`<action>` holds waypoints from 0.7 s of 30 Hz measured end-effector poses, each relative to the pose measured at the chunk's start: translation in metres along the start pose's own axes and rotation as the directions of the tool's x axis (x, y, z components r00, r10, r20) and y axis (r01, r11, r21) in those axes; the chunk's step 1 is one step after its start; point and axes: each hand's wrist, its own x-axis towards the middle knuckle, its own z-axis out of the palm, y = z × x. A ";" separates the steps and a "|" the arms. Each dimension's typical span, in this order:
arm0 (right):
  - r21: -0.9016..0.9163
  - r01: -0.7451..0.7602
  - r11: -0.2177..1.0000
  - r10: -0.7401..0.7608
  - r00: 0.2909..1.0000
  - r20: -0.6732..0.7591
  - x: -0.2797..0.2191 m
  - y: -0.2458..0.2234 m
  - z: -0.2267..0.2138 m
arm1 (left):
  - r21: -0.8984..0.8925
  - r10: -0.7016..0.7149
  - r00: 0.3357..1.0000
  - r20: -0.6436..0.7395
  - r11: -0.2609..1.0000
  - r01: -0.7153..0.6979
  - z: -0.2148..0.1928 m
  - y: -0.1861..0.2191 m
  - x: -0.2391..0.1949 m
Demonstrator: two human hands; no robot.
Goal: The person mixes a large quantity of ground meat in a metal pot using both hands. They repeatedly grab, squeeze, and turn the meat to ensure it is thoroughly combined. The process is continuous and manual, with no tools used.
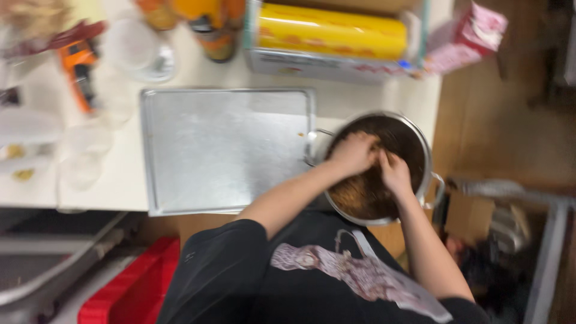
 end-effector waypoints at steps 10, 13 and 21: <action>0.174 -0.139 0.975 0.122 0.987 0.105 -0.012 -0.028 -0.029 | -0.025 0.081 0.996 -0.033 0.996 -0.082 0.009 0.005 0.010; -0.180 -0.033 0.983 0.042 0.998 0.045 -0.021 -0.036 -0.040 | 0.068 0.066 0.998 0.001 0.996 -0.066 0.012 0.005 0.014; -0.331 0.104 0.938 -0.058 0.987 0.147 0.000 -0.028 0.024 | -0.095 0.102 0.992 -0.081 0.989 -0.109 0.015 0.002 0.012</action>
